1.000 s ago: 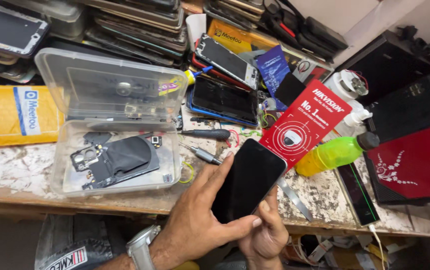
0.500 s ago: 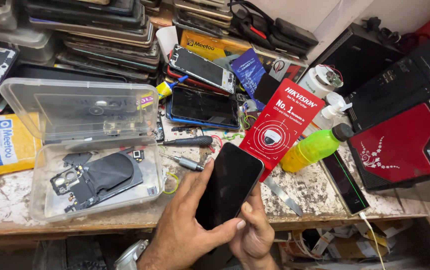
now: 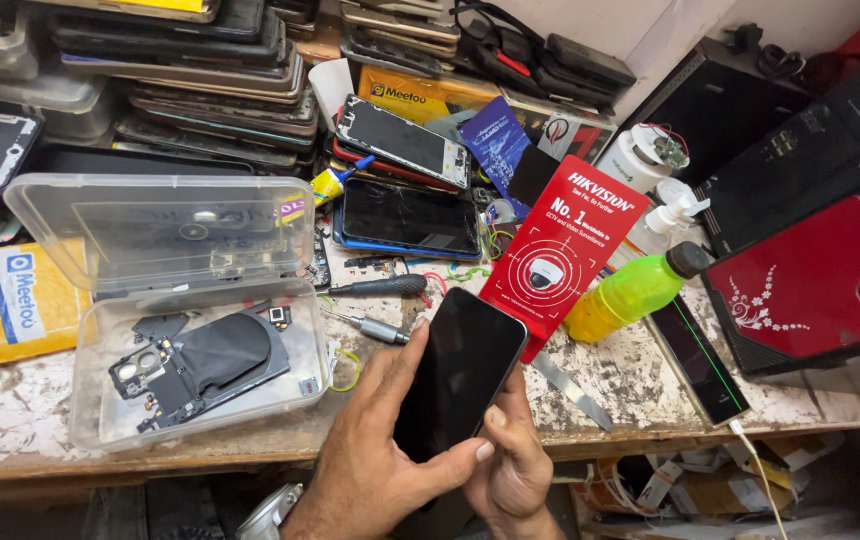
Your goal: The person disassembles a smartphone, removes the back cover and internal components, and reassembles the device. They handle the phone, battery, and camera module, then test the screen by powering it on.
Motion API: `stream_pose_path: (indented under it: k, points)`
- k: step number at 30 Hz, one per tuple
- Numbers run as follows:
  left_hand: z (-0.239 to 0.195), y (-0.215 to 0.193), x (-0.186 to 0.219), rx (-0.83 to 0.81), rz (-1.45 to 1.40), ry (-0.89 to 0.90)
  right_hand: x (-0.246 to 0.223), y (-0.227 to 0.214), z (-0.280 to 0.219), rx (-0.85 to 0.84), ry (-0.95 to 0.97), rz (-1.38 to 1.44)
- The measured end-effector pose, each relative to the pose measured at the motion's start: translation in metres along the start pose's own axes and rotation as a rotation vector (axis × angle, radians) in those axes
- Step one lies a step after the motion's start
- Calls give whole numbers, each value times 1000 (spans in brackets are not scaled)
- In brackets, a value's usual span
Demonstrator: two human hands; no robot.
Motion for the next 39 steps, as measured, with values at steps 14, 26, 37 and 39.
stream_pose_path:
  k: [14, 26, 37, 39]
  points:
    - [2, 4, 0, 25, -52, 63, 0, -2, 0, -20, 24, 38]
    - [1, 5, 1, 31, -11, 93, 2, -8, 1, -16, 28, 51]
    - [3, 5, 1, 35, -12, 101, 3, -10, 1, -6, 49, 47]
    - [3, 5, 2, 37, -9, 108, 2, -9, 1, -6, 50, 45]
Point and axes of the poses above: each hand's wrist, its own z-axis towards the middle knuckle, its own y-axis out of the palm, x = y × z, the point moved 6 cm from there along z, towards the middle knuckle, and after that the axes turned 13 degrees about y, right-handed, at the moved point
